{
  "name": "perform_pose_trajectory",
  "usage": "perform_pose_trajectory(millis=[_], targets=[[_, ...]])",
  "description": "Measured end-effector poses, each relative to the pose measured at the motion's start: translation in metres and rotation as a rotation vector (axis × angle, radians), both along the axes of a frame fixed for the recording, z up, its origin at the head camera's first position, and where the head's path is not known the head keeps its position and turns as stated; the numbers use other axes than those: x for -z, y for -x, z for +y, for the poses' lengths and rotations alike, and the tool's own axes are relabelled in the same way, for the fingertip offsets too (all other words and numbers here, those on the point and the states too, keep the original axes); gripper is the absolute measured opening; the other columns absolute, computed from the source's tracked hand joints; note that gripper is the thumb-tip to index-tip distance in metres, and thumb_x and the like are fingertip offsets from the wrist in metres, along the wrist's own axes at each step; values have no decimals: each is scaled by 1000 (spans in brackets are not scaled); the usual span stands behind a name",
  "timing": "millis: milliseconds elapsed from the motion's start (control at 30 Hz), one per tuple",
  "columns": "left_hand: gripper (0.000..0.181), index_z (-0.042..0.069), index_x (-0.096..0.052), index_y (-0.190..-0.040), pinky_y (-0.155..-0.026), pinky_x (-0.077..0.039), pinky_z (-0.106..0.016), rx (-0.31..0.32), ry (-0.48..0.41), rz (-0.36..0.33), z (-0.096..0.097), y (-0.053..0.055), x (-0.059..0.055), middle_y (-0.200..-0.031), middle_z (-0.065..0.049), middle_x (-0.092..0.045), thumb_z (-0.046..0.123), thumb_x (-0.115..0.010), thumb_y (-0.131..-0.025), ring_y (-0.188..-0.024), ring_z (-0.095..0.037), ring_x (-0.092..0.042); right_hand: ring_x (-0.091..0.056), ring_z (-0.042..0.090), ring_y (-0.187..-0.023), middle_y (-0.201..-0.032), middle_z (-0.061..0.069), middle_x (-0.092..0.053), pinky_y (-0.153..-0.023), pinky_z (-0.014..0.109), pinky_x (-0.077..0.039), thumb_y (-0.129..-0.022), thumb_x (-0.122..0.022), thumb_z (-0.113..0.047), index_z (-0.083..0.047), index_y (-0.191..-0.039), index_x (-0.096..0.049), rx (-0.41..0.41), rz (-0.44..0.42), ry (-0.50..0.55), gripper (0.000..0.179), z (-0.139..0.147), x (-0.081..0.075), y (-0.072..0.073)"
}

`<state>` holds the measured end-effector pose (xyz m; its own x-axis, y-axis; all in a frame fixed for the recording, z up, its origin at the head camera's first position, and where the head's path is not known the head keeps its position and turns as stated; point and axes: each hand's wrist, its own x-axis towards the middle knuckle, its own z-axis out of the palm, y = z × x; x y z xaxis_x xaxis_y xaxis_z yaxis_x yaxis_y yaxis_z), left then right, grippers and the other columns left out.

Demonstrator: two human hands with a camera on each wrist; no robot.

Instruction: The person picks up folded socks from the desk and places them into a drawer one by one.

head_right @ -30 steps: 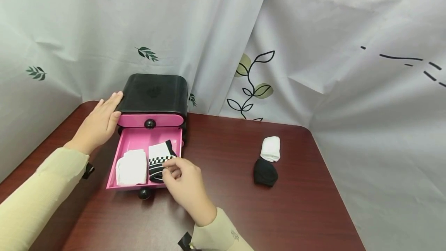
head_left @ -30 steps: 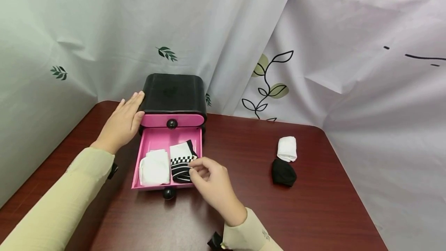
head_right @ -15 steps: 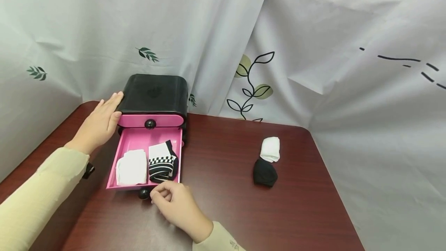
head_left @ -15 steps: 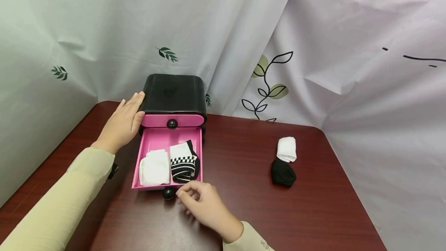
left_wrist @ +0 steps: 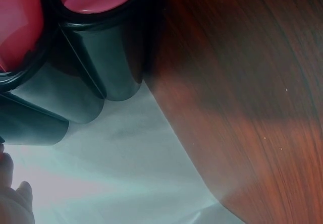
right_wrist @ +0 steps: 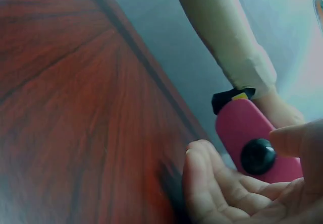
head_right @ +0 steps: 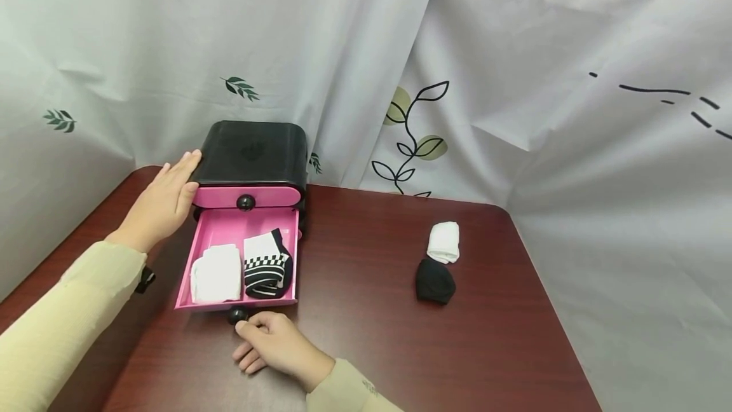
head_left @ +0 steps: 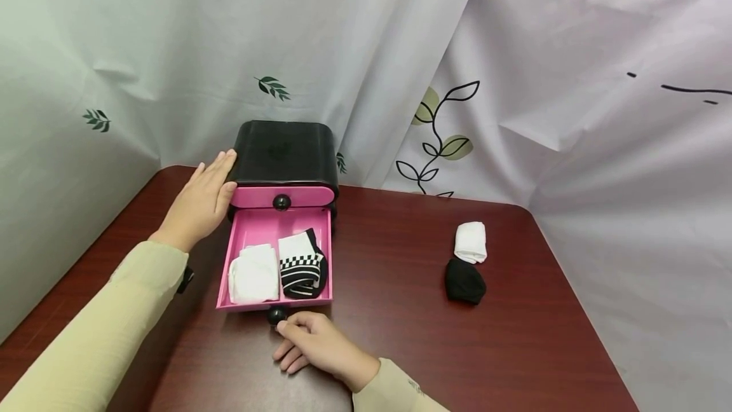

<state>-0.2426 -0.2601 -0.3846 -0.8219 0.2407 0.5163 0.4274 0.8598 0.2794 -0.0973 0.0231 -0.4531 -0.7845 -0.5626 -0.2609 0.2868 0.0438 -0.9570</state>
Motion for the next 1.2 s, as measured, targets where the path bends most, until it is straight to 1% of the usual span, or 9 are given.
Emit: perform_pose_trajectory(millis=[100,200,333,433,600,700,967,1067,1200], targets=[[61,0,-26,-159,-126,-9,-47,1,-1,-6,0,-1,-1,-161,-23,-31,33,-38,-109,-152,-35,-24,-63,14,-58,-90,36,-69,-58,29,-61,-106,-53,-23,5,-104,-59,-20,-48,73,28,-5,4,0],[61,0,-26,-159,-126,-9,-47,2,-3,-8,1,-1,-1,-161,-23,-31,33,-38,-109,-152,-35,-24,-64,14,-61,-94,41,-67,-60,28,-61,-108,-50,-25,4,-109,-59,-26,-71,130,30,-10,8,0],[61,0,-26,-159,-126,-9,-47,3,-8,-5,1,-1,-1,-161,-23,-31,33,-38,-110,-152,-35,-24,-65,15,-64,-96,44,-65,-62,29,-61,-109,-47,-26,5,-112,-57,-34,-66,166,33,-13,11,0],[61,0,-26,-159,-126,-9,-47,3,-10,-6,1,-1,-1,-161,-23,-31,33,-37,-110,-152,-35,-24,-67,20,-67,-95,44,-65,-63,32,-62,-109,-46,-25,6,-109,-56,-31,-43,167,33,-14,11,-1],[60,-1,-26,-159,-126,-9,-48,7,-11,-7,1,-1,-1,-161,-23,-31,33,-37,-110,-152,-35,-23,-66,22,-68,-91,40,-67,-63,33,-62,-109,-47,-23,4,-104,-58,-8,-9,162,30,-15,10,-2],[60,-1,-26,-159,-126,-10,-49,7,-8,-7,1,-1,0,-161,-23,-31,33,-37,-110,-153,-35,-23,-66,20,-67,-89,36,-68,-62,29,-61,-109,-47,-22,5,-102,-58,2,6,168,30,-15,9,-3],[61,-1,-26,-159,-126,-10,-49,6,-4,-1,1,0,0,-161,-23,-31,33,-37,-110,-152,-35,-24,-64,10,-62,-78,11,-68,-60,19,-57,-108,-51,-21,16,-101,-59,34,51,201,38,-17,2,0],[61,-1,-26,-159,-125,-11,-49,2,-1,-2,1,-1,0,-161,-23,-31,33,-37,-110,-152,-36,-24,-64,10,-61,-75,8,-67,-61,19,-57,-106,-53,-20,21,-101,-59,57,69,207,42,-17,-1,4],[61,0,-26,-159,-125,-11,-49,0,-3,-8,1,-1,0,-162,-22,-31,34,-37,-110,-152,-35,-24,-65,9,-64,-75,9,-67,-62,21,-58,-105,-56,-19,25,-102,-59,76,81,213,44,-17,-3,10]])
